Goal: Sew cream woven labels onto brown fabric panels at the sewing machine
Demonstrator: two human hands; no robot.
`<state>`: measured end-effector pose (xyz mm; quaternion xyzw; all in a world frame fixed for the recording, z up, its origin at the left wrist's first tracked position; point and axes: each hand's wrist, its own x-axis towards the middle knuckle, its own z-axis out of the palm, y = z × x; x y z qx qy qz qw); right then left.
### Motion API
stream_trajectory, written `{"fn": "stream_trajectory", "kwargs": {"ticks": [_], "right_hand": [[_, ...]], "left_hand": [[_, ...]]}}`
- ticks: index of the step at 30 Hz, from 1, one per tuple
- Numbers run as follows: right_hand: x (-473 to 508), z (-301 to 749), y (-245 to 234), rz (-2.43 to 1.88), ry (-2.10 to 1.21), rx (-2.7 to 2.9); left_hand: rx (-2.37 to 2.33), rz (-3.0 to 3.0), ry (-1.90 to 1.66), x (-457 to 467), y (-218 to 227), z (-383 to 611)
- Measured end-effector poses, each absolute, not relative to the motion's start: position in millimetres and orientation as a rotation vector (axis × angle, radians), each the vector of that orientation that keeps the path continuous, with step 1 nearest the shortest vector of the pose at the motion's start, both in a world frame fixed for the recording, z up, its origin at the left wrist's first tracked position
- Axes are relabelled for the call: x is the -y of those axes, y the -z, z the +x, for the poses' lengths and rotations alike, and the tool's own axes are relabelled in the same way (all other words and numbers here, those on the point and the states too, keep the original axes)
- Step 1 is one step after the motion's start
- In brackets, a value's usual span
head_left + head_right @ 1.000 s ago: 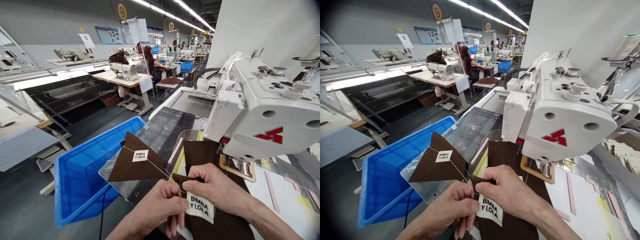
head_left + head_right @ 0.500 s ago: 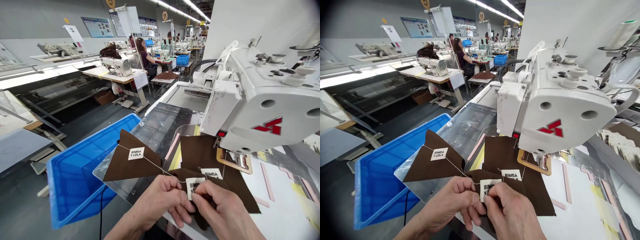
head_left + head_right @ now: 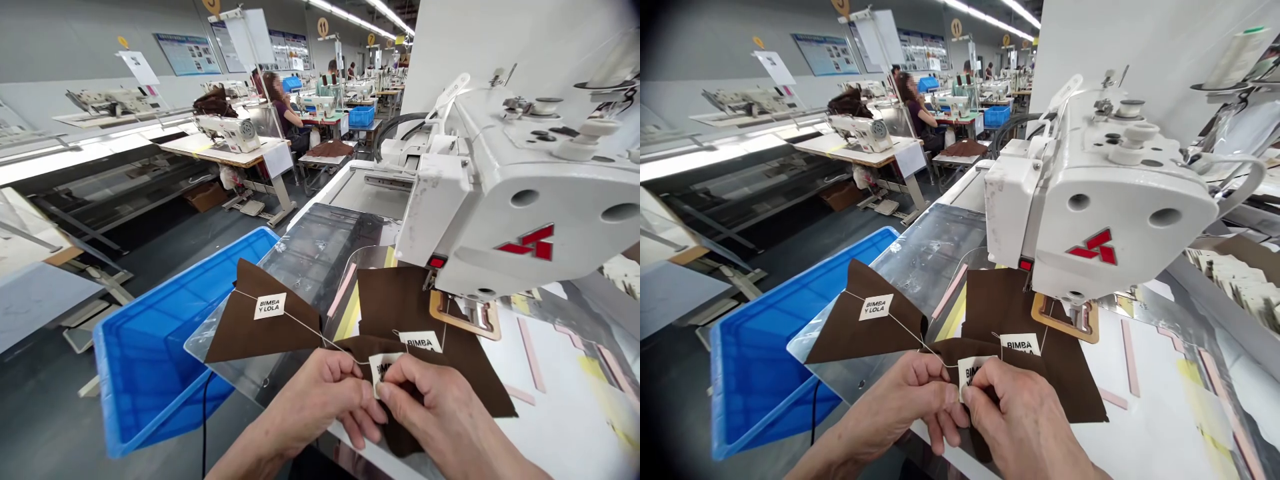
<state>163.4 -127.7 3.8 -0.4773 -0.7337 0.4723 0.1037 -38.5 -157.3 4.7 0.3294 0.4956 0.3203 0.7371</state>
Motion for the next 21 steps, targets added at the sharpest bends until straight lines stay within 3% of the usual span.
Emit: {"fn": "stream_trajectory", "kwargs": {"ticks": [21], "right_hand": [[125, 157, -16, -1.409, -1.497, 2.088]], "left_hand": [[-0.951, 0.689, -0.736, 160, 1, -46]]}}
